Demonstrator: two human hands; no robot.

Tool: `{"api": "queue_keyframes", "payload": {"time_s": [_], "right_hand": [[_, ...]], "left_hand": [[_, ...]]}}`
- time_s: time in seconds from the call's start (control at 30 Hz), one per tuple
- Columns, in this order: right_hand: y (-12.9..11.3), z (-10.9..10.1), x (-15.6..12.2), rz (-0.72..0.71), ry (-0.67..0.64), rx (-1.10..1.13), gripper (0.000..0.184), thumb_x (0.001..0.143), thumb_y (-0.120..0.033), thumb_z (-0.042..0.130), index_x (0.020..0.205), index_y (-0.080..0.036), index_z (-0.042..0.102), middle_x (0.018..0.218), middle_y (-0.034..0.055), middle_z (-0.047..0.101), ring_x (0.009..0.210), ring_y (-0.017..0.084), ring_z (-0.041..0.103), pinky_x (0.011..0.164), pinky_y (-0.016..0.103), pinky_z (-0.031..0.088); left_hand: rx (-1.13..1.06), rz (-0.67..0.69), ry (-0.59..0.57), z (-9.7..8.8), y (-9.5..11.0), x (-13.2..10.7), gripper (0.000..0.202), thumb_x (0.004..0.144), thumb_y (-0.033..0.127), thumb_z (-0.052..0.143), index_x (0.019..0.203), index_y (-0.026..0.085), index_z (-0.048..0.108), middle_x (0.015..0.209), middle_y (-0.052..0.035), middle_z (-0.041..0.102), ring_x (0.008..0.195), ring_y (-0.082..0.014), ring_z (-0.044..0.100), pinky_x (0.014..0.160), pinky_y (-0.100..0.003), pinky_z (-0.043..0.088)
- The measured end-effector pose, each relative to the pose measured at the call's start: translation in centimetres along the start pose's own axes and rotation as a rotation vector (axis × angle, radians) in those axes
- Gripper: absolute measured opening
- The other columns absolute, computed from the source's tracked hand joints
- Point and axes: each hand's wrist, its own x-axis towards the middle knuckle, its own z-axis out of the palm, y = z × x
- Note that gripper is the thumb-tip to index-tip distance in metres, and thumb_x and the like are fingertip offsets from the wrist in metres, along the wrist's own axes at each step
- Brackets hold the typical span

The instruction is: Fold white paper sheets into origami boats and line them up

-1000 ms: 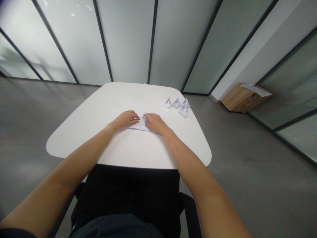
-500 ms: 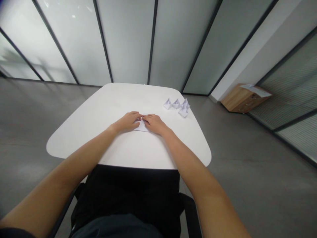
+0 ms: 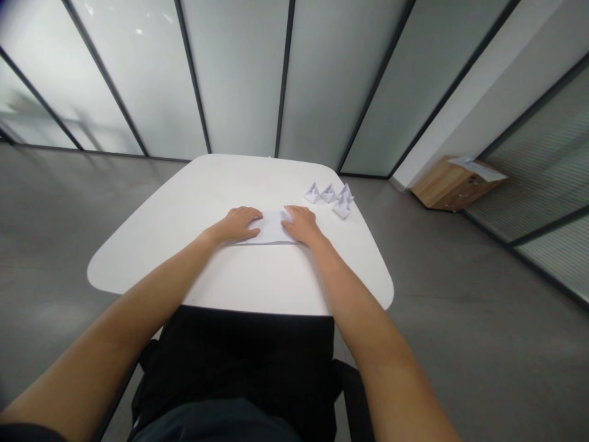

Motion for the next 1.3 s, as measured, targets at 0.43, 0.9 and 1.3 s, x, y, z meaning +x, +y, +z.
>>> {"api": "queue_keyframes", "payload": {"time_s": [0.43,0.9,1.3], "right_hand": [[0.3,0.0,-0.1,0.105,-0.039,0.006,0.055,0.097,-0.05,0.07,0.143,-0.02,0.065,0.152,0.0156,0.064,0.143,0.036,0.057,0.122,0.053,0.042],[-1.5,-1.2,-0.7,0.094,-0.005,0.265,0.1,0.086,-0.023,0.069,0.173,-0.011,0.019,0.123,0.0133,0.077,0.108,0.03,0.071,0.1,0.041,0.053],[-2.2,-1.5,-0.7,-0.104,-0.111,0.058,0.055,0.091,-0.013,0.06,0.141,-0.03,0.075,0.117,0.0081,0.077,0.113,0.029,0.066,0.102,0.039,0.051]], "left_hand": [[0.043,0.003,-0.053,-0.3,-0.3,-0.1,0.055,0.099,0.048,0.054,0.151,0.032,0.063,0.16,-0.007,0.057,0.148,-0.0338,0.048,0.124,-0.055,0.036],[0.055,-0.018,-0.05,-0.1,-0.6,0.0,0.061,0.099,0.05,0.053,0.157,0.03,0.056,0.164,-0.0057,0.055,0.151,-0.0317,0.046,0.126,-0.054,0.035],[0.05,-0.069,-0.051,0.0,-0.4,-0.2,0.081,0.098,0.049,0.053,0.172,0.026,0.028,0.169,-0.0111,0.048,0.153,-0.0337,0.044,0.127,-0.055,0.033]]}}
